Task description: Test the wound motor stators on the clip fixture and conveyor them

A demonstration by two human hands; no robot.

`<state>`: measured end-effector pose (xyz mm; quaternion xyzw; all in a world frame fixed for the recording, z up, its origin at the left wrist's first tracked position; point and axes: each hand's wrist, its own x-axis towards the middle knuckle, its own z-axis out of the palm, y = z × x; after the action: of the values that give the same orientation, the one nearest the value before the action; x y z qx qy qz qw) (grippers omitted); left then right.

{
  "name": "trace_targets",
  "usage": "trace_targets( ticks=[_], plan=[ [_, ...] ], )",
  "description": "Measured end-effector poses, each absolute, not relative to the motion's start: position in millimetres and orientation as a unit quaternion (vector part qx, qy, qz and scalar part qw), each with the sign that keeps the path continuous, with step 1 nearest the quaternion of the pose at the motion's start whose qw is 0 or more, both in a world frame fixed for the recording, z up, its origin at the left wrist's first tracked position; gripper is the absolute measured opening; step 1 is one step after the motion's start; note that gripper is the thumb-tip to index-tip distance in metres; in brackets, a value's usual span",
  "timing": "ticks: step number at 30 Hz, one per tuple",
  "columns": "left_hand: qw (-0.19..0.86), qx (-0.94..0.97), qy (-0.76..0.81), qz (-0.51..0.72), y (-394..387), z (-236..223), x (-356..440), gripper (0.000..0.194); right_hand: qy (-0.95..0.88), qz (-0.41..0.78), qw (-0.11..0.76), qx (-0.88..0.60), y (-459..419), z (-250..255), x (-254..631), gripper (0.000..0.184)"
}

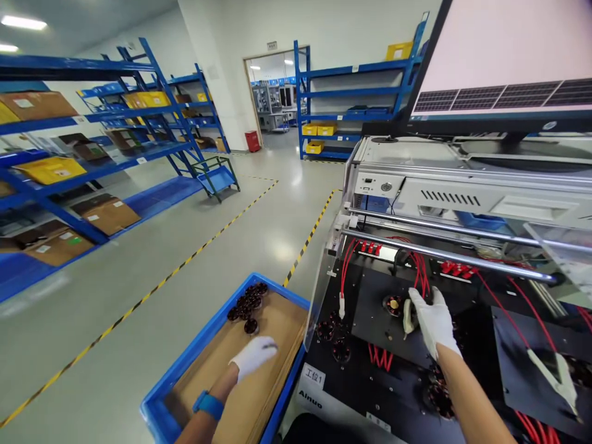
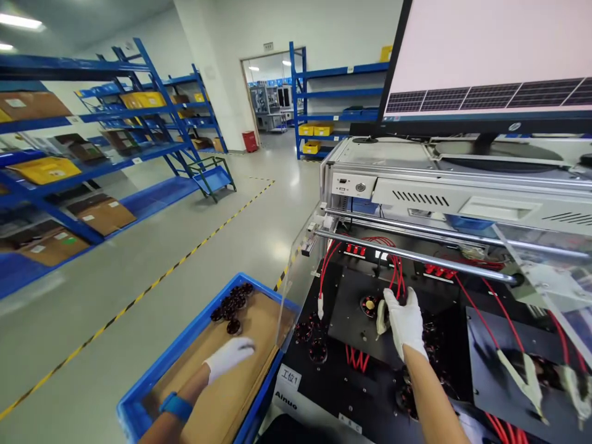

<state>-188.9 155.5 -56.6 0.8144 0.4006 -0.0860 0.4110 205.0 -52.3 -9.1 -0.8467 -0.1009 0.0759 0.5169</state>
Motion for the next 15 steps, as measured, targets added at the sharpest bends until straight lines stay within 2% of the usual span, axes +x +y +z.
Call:
trace_targets(
  ticks=[3,7,10,12,15],
  plan=[
    [0.267,0.798,0.539,-0.024,198,-95,-203,0.042,-0.116,0.090,0.463,-0.874,-56,-20,217,0.058],
    [0.146,0.774,0.616,-0.009,230,-119,-210,0.056,-0.096,0.127,0.400,-0.903,-64,-16,218,0.052],
    [0.110,0.777,0.620,-0.017,240,-127,-208,0.038,-0.106,0.143,0.354,-0.918,-69,-3,210,0.057],
    [0.095,0.780,0.618,-0.014,243,-129,-205,0.026,-0.130,0.132,0.326,-0.927,-70,6,202,0.069],
    [0.086,0.783,0.615,-0.002,243,-130,-202,0.019,-0.162,0.155,0.323,-0.920,-67,13,189,0.087]
  ],
)
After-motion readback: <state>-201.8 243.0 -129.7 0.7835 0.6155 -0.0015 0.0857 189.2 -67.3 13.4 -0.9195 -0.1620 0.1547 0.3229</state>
